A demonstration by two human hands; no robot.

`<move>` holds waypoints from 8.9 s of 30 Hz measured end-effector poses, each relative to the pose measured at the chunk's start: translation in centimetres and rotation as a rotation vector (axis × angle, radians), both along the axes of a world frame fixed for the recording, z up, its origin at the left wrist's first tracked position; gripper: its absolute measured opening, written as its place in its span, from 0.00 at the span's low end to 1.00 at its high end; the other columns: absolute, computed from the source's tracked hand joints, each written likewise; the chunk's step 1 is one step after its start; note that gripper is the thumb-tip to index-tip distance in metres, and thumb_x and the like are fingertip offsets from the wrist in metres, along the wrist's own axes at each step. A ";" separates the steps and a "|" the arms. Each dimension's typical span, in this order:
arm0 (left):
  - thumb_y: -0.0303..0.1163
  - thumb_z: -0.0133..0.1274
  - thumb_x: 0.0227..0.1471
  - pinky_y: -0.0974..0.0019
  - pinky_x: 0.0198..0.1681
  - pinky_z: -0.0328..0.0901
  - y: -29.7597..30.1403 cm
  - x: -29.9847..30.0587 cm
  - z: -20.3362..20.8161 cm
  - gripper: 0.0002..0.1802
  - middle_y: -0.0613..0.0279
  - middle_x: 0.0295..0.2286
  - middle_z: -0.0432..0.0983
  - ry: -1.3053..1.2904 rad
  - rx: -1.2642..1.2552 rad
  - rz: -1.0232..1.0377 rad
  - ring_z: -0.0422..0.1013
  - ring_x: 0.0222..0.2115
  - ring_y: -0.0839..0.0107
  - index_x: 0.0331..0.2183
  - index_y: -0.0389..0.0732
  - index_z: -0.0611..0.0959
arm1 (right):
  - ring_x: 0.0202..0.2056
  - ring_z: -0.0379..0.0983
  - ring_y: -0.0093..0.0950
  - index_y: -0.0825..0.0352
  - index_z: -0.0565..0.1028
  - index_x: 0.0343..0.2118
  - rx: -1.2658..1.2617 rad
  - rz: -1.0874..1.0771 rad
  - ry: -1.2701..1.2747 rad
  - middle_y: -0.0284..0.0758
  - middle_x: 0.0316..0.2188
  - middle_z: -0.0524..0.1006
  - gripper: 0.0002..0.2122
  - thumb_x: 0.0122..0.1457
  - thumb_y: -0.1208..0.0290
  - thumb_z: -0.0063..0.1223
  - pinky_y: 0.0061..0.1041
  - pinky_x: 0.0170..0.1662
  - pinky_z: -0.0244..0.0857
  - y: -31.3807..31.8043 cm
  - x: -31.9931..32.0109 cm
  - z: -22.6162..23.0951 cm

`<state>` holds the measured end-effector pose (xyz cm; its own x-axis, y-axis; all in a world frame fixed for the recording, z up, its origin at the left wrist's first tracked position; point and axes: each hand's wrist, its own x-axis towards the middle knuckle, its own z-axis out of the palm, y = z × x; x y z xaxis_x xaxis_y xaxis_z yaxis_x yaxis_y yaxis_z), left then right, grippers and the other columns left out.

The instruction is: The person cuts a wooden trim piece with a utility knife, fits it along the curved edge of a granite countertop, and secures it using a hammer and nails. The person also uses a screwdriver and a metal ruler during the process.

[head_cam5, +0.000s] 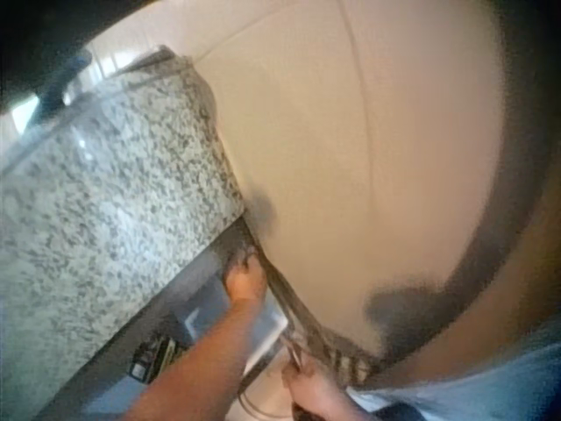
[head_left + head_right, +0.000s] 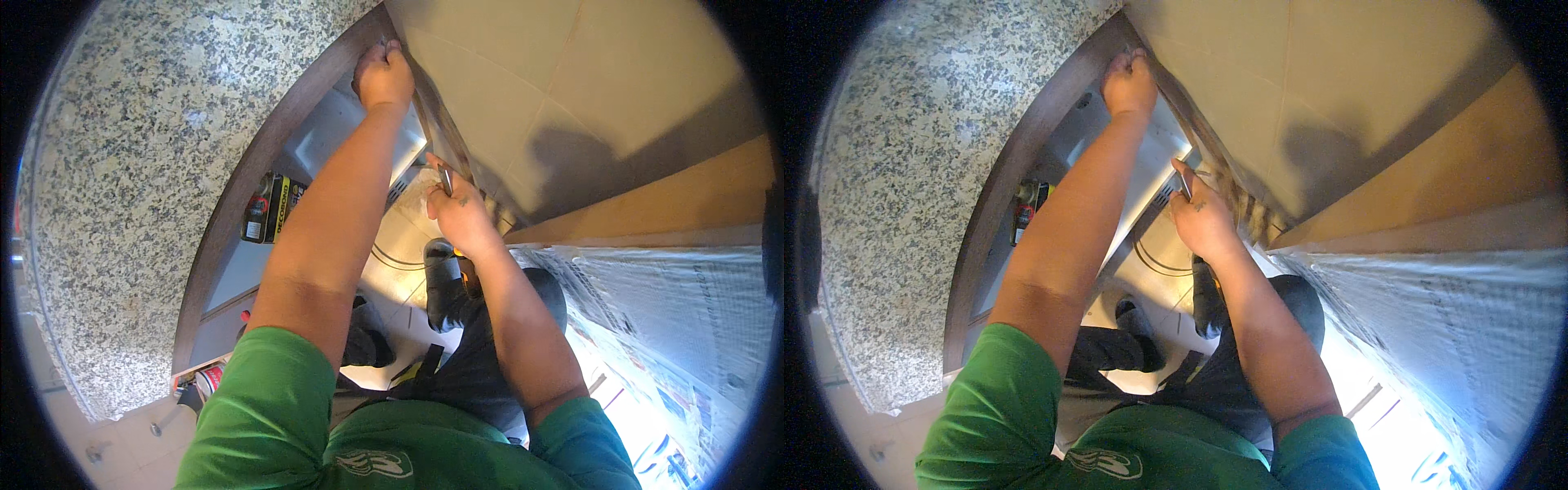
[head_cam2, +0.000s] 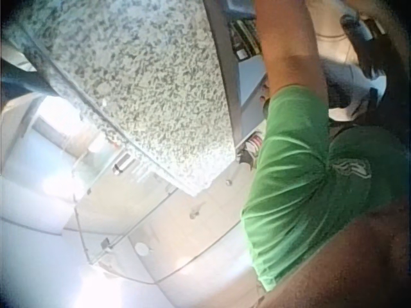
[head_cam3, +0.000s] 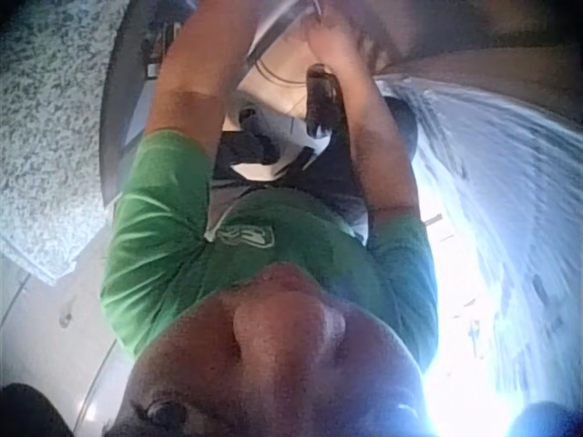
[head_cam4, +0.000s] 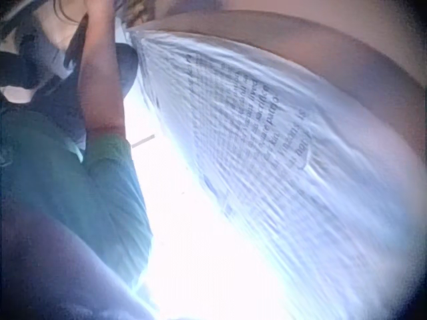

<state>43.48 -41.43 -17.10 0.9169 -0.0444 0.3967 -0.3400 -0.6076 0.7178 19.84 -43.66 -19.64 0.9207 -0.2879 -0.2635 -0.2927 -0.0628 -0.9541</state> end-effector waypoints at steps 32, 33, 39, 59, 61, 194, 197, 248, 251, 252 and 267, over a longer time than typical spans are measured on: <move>0.55 0.37 0.65 0.44 0.56 0.65 0.5 0.6 -0.7 0.31 0.38 0.44 0.80 -0.037 0.301 0.096 0.73 0.48 0.38 0.47 0.41 0.83 | 0.40 0.79 0.37 0.66 0.75 0.57 -0.010 -0.084 -0.001 0.48 0.43 0.81 0.18 0.66 0.67 0.49 0.33 0.47 0.70 0.0 1.2 -2.7; 0.55 0.37 0.65 0.44 0.55 0.65 0.7 0.6 -0.7 0.31 0.38 0.44 0.79 -0.033 0.337 0.086 0.74 0.48 0.38 0.47 0.41 0.84 | 0.42 0.79 0.38 0.66 0.75 0.57 0.014 -0.073 0.027 0.48 0.44 0.81 0.18 0.66 0.67 0.49 0.34 0.49 0.70 -0.1 1.0 -1.6; 0.55 0.37 0.66 0.44 0.55 0.65 1.1 0.3 0.4 0.30 0.39 0.44 0.79 -0.021 0.369 0.000 0.74 0.47 0.39 0.49 0.42 0.82 | 0.45 0.73 0.37 0.67 0.75 0.56 0.116 -0.092 0.043 0.42 0.41 0.78 0.18 0.66 0.67 0.49 0.32 0.50 0.65 -0.4 0.4 -0.6; 0.43 0.47 0.59 0.46 0.48 0.71 2.9 -3.7 4.6 0.31 0.39 0.39 0.81 0.065 0.639 -0.224 0.78 0.40 0.43 0.59 0.36 0.71 | 0.52 0.76 0.43 0.66 0.77 0.53 0.032 -0.121 -0.079 0.47 0.50 0.80 0.17 0.65 0.65 0.49 0.37 0.56 0.67 -0.1 1.6 -3.6; 0.40 0.49 0.58 0.47 0.43 0.73 3.6 -4.5 5.8 0.36 0.40 0.35 0.82 -0.112 0.801 -0.292 0.79 0.35 0.44 0.64 0.35 0.63 | 0.53 0.76 0.44 0.65 0.77 0.53 0.101 -0.088 -0.014 0.47 0.50 0.80 0.17 0.65 0.65 0.50 0.37 0.56 0.67 0.0 1.2 -2.3; 0.32 0.65 0.53 0.62 0.39 0.69 56.4 -37.2 26.8 0.24 0.48 0.40 0.73 -0.715 0.045 0.284 0.72 0.35 0.59 0.49 0.32 0.77 | 0.31 0.80 0.23 0.72 0.76 0.50 0.082 0.709 -0.822 0.35 0.33 0.81 0.13 0.66 0.70 0.55 0.19 0.33 0.73 35.8 -0.5 49.6; 0.33 0.65 0.53 0.61 0.39 0.69 56.2 -37.1 26.7 0.24 0.48 0.40 0.73 -0.716 0.038 0.282 0.72 0.35 0.59 0.49 0.32 0.77 | 0.30 0.81 0.23 0.72 0.76 0.50 0.104 0.679 -0.831 0.35 0.34 0.80 0.13 0.67 0.70 0.55 0.18 0.32 0.73 36.1 -0.5 49.2; 0.39 0.62 0.51 0.61 0.44 0.64 62.8 -27.7 44.0 0.19 0.59 0.33 0.75 -0.258 0.443 -0.081 0.70 0.38 0.64 0.40 0.34 0.86 | 0.41 0.80 0.38 0.67 0.81 0.46 -0.943 0.111 -0.813 0.48 0.37 0.82 0.16 0.63 0.62 0.53 0.35 0.48 0.71 17.7 8.8 48.7; 0.39 0.63 0.50 0.60 0.45 0.65 62.9 -27.0 44.3 0.19 0.58 0.32 0.75 -0.220 0.441 -0.107 0.71 0.38 0.62 0.39 0.34 0.86 | 0.42 0.80 0.42 0.66 0.82 0.44 -1.017 0.009 -0.788 0.48 0.39 0.82 0.15 0.62 0.62 0.53 0.38 0.49 0.71 14.3 10.5 48.9; 0.40 0.63 0.50 0.60 0.45 0.65 63.0 -26.8 44.3 0.19 0.57 0.32 0.76 -0.204 0.431 -0.123 0.72 0.38 0.61 0.39 0.34 0.86 | 0.42 0.80 0.43 0.66 0.82 0.44 -1.016 -0.008 -0.748 0.48 0.39 0.82 0.15 0.61 0.62 0.53 0.38 0.49 0.71 13.1 11.2 49.0; 0.34 0.62 0.51 0.60 0.49 0.66 62.9 -26.1 45.0 0.19 0.57 0.36 0.76 -0.065 0.458 -0.080 0.72 0.40 0.59 0.43 0.35 0.87 | 0.43 0.80 0.42 0.63 0.85 0.41 -1.331 0.297 -0.517 0.45 0.40 0.83 0.15 0.52 0.63 0.61 0.37 0.49 0.72 10.4 13.1 49.4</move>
